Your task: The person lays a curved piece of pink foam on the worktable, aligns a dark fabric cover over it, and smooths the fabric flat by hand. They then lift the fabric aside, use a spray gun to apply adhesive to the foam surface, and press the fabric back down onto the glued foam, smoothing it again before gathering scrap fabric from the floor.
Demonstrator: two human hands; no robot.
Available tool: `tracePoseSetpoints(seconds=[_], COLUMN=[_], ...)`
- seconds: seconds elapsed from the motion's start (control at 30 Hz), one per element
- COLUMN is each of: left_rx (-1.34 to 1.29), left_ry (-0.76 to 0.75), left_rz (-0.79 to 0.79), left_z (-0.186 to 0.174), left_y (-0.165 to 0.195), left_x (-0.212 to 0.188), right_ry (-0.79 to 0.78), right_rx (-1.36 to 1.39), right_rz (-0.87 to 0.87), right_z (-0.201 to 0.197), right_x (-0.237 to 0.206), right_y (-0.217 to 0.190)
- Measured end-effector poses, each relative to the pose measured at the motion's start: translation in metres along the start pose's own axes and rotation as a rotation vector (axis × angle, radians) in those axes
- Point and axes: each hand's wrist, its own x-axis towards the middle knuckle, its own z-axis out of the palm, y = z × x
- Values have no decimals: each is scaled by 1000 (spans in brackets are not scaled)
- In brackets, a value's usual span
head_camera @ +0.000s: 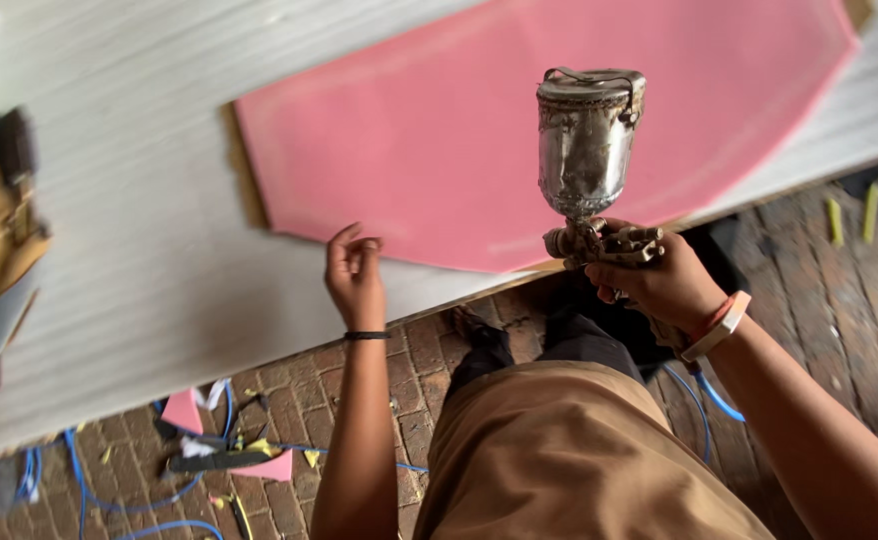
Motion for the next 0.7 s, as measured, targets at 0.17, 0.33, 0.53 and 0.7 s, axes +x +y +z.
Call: tracePoseSetpoints(seconds=[0.17,0.33,0.53,0.7], left_rx=[-89,-114,-98,-109], left_ry=[64,145,154,116], left_rz=[14,-8,-57,-44], left_z=[-53,-85,-89,-73], left_y=[-8,-15,-22,-20], left_x=[6,6,6,15], right_ry=[-87,-52,186,-29], right_rx=[-35,70,-228,114], right_rz=[-158,-310,-287,-323], right_z=[71,118,115,104], right_x=[35,63,66,70], right_y=[-39,-66,-96,-93])
